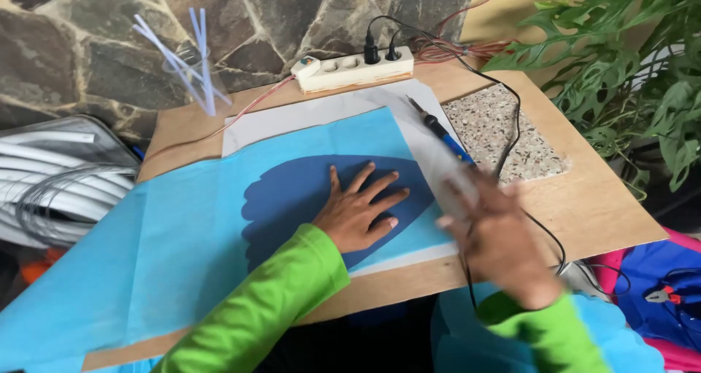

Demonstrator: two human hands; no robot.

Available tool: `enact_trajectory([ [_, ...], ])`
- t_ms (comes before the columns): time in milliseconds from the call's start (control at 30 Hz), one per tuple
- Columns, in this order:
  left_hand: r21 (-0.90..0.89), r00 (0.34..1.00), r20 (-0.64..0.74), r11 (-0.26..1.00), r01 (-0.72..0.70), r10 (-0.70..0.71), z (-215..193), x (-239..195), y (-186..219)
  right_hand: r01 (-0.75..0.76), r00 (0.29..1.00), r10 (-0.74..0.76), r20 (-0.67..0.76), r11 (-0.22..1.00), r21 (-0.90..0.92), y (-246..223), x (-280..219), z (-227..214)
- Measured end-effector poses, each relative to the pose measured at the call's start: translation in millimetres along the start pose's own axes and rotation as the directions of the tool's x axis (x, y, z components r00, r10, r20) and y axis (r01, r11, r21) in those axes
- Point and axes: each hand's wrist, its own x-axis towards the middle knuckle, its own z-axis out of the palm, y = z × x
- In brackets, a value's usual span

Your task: Using a soldering iron to heat-cut a specific shape out of blue fabric on a workbench.

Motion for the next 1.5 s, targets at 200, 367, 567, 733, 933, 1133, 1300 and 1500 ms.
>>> enact_trajectory([
  [200,-0.044,1.0,0.004,0.999,-0.015,0.015,6,3,-7,0.266,0.931,-0.304,-0.2,0.944,-0.197,108,51,-17],
  [367,-0.085,0.989,-0.149,0.996,-0.034,0.021,17,6,-9,0.511,0.856,-0.5,0.135,0.775,-0.371,112,86,-7],
  [567,-0.069,0.984,-0.177,0.997,-0.035,0.022,18,6,-10,0.762,0.593,-0.794,0.135,0.499,-0.412,108,118,42],
  [733,-0.069,0.98,-0.195,0.997,-0.04,0.026,20,6,-12,0.845,0.473,-0.878,0.079,0.426,-0.324,104,131,51],
  [933,-0.044,0.971,-0.236,0.998,-0.054,0.042,24,5,-13,0.834,0.493,-0.869,0.048,0.456,-0.312,112,120,42],
  [1133,-0.156,0.975,-0.219,0.988,0.014,-0.048,22,4,-15,0.637,0.764,-0.638,-0.093,0.77,-0.047,102,100,-32],
  [1300,-0.141,0.968,-0.239,0.989,0.047,-0.08,30,5,-19,0.394,0.877,-0.15,-0.457,0.768,0.505,78,105,-64],
  [1500,-0.176,0.941,-0.31,0.981,0.086,-0.138,30,1,-17,0.011,0.993,0.102,-0.057,0.398,0.917,27,124,-18],
])
